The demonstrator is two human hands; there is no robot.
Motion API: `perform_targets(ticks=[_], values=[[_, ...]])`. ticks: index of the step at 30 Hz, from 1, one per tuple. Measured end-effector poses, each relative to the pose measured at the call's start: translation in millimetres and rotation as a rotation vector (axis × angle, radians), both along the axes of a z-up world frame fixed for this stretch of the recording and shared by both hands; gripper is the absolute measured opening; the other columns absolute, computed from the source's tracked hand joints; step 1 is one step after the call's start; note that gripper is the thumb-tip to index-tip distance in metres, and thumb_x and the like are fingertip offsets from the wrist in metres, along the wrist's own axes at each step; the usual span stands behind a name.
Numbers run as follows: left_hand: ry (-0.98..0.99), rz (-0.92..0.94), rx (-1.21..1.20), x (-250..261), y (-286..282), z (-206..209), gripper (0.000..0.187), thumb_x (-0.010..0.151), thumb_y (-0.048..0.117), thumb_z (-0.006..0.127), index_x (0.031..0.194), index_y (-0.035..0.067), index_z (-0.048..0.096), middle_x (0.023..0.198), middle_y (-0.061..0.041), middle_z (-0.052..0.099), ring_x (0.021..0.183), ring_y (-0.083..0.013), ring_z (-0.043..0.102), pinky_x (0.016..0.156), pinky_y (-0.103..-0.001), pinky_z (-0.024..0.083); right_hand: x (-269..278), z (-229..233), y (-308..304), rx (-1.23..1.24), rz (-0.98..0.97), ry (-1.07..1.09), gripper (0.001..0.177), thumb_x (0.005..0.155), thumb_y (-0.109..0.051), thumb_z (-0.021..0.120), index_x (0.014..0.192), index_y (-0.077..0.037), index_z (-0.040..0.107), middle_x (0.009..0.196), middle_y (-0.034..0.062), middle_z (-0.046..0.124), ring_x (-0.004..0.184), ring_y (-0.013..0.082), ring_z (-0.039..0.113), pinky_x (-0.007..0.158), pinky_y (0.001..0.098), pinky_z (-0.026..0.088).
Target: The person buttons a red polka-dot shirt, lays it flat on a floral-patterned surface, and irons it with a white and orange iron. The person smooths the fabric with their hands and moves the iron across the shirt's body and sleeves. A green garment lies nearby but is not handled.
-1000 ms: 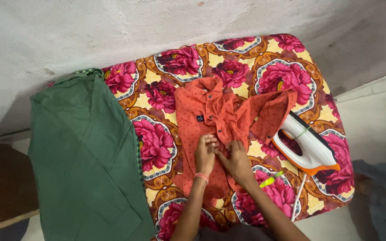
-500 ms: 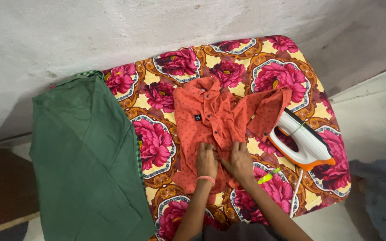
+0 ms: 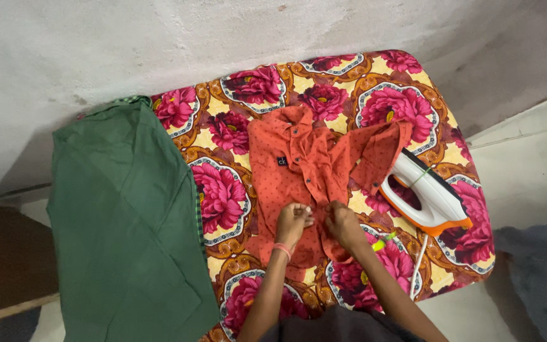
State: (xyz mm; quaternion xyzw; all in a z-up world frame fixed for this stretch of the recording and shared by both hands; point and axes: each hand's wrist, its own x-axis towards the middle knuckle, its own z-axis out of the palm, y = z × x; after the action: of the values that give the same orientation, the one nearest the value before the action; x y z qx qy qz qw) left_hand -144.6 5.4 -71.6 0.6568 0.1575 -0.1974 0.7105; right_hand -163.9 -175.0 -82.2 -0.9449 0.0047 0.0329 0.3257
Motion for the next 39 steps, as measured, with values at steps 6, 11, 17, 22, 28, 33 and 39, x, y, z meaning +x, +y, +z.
perform_targets(ticks=[6, 11, 17, 22, 28, 33, 39], values=[[-0.092, -0.081, 0.276, -6.5, -4.1, 12.0, 0.019, 0.099, 0.013, 0.068, 0.100, -0.005, 0.069, 0.088, -0.010, 0.073, 0.078, -0.0189, 0.072, 0.072, -0.033, 0.059, -6.4, 17.8, -14.4, 0.461, -0.154, -0.042, 0.016, 0.094, -0.006, 0.060, 0.106, -0.001, 0.069, 0.084, 0.0110, 0.074, 0.068, 0.0207, 0.068, 0.063, 0.0368, 0.055], [-0.035, -0.027, 0.063, -10.2, -6.6, 18.1, 0.018, 0.099, 0.013, 0.065, 0.102, -0.005, 0.066, 0.090, -0.010, 0.072, 0.078, -0.0170, 0.074, 0.071, -0.030, 0.064, -5.5, 38.2, -12.0, 0.718, -0.276, 0.262, 0.028, 0.098, -0.011, 0.052, 0.114, -0.004, 0.073, 0.069, 0.0017, 0.057, 0.054, 0.0109, 0.045, 0.050, 0.0297, 0.038], [-0.045, -0.013, 0.012, -16.6, -6.2, 13.4, 0.018, 0.099, 0.013, 0.066, 0.103, -0.005, 0.067, 0.092, -0.010, 0.072, 0.079, -0.0162, 0.073, 0.071, -0.031, 0.063, -6.1, 54.5, 12.6, 0.153, -0.205, -0.021, 0.040, 0.082, -0.027, 0.083, 0.106, 0.000, 0.066, 0.064, 0.0113, 0.059, 0.057, 0.0160, 0.051, 0.055, 0.0312, 0.045], [-0.049, -0.021, 0.034, -18.3, -5.6, 22.6, 0.019, 0.099, 0.014, 0.064, 0.105, -0.004, 0.067, 0.093, -0.009, 0.073, 0.082, -0.0158, 0.074, 0.075, -0.029, 0.063, -9.4, 38.1, 10.4, 0.459, -0.255, 0.073, 0.022, 0.097, -0.021, 0.068, 0.103, 0.000, 0.068, 0.070, 0.0043, 0.066, 0.062, 0.0102, 0.058, 0.057, 0.0288, 0.048], [-0.052, -0.041, 0.064, -18.7, -2.8, 47.4, 0.021, 0.101, 0.016, 0.065, 0.107, -0.004, 0.067, 0.092, -0.009, 0.072, 0.082, -0.0155, 0.073, 0.076, -0.029, 0.063, -9.7, 21.5, -2.9, 0.880, -0.270, 0.147, 0.019, 0.098, -0.014, 0.069, 0.105, 0.003, 0.073, 0.084, -0.0017, 0.069, 0.074, 0.0069, 0.057, 0.067, 0.0236, 0.047], [-0.068, -0.016, 0.011, -17.3, -7.4, 50.2, 0.019, 0.100, 0.013, 0.063, 0.107, -0.004, 0.067, 0.092, -0.009, 0.072, 0.080, -0.0153, 0.072, 0.074, -0.029, 0.062, -11.1, 62.4, -0.7, 0.630, -0.249, -0.033, 0.016, 0.099, -0.013, 0.070, 0.104, 0.002, 0.074, 0.087, 0.0036, 0.068, 0.076, 0.0093, 0.056, 0.068, 0.0260, 0.045], [-0.115, -0.027, 0.025, -17.3, -13.1, 55.6, 0.017, 0.100, 0.011, 0.062, 0.106, -0.004, 0.067, 0.094, -0.008, 0.073, 0.082, -0.0140, 0.073, 0.074, -0.028, 0.063, -15.0, 109.1, 26.9, 0.497, -0.271, 0.053, 0.017, 0.098, -0.015, 0.068, 0.104, 0.000, 0.072, 0.076, 0.0048, 0.071, 0.063, 0.0088, 0.061, 0.059, 0.0269, 0.050]])
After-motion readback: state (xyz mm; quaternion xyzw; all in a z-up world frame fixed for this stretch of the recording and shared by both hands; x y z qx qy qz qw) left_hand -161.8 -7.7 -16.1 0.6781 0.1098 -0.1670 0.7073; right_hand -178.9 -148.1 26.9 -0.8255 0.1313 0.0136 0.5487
